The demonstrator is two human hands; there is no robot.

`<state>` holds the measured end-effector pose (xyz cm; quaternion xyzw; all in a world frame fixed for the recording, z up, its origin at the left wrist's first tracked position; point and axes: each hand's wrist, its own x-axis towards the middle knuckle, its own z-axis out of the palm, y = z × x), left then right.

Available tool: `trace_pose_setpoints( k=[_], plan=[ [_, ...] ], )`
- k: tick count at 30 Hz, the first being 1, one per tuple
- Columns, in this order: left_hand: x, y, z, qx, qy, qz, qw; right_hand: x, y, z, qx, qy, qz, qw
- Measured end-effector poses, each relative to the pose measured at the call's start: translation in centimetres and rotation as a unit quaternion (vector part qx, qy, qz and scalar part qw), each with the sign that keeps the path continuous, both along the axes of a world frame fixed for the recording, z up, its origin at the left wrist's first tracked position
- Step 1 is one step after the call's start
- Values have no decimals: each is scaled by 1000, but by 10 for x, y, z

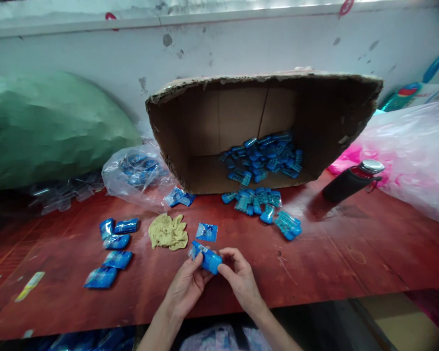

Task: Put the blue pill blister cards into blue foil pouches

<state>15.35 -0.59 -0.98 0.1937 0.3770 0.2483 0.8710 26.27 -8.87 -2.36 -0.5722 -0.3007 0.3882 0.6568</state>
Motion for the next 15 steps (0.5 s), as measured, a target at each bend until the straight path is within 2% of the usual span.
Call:
trace_pose_setpoints(
  k=[3,6,15],
  plan=[
    [1,-1,1,4,-2,-8,1000,2,0,-2,-10,0,1,1000],
    [2,-3,0,-3,20,10,1000,3,0,-2,-7,-8,8,1000],
    [4,-9,0,-22,19,-3,1000,7,1,-2,5,65,80,995]
  ],
)
